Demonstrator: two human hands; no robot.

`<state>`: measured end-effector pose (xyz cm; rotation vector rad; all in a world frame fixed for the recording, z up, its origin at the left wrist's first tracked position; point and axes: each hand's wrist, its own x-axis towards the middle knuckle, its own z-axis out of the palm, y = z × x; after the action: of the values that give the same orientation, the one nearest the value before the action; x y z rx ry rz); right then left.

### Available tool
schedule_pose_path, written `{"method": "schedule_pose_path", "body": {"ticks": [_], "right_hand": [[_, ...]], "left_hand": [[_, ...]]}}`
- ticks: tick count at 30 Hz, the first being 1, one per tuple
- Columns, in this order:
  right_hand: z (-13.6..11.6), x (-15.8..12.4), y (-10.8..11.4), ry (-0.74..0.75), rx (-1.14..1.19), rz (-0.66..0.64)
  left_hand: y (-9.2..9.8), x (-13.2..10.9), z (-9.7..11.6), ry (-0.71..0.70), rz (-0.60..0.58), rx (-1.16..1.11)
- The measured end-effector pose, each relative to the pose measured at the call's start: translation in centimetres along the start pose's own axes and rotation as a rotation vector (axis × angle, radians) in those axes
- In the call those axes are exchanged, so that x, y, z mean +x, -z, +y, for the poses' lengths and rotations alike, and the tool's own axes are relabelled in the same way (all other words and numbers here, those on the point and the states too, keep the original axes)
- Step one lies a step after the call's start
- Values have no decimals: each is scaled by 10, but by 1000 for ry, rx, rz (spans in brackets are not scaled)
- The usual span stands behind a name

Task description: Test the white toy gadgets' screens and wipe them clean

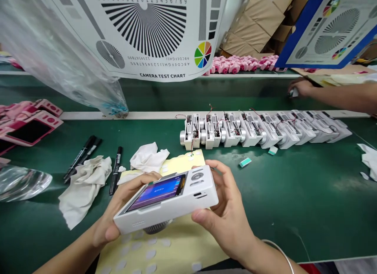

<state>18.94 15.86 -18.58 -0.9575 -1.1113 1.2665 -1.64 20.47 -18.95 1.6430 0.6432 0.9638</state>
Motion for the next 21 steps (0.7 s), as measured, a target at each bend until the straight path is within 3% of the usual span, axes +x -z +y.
{"method": "schedule_pose_path", "body": {"ticks": [7, 13, 18, 21], "right_hand": [[6, -3, 6, -28, -56, 2], [6, 3, 5, -38, -40, -57], [16, 14, 4, 12, -61, -144], [21, 28, 2, 136, -85, -97]], "left_hand": [[0, -1, 4, 62, 4, -11], [-3, -7, -7, 330, -229, -187], [-6, -1, -21, 290, -293, -239], [6, 5, -20, 244, -202, -445]]}}
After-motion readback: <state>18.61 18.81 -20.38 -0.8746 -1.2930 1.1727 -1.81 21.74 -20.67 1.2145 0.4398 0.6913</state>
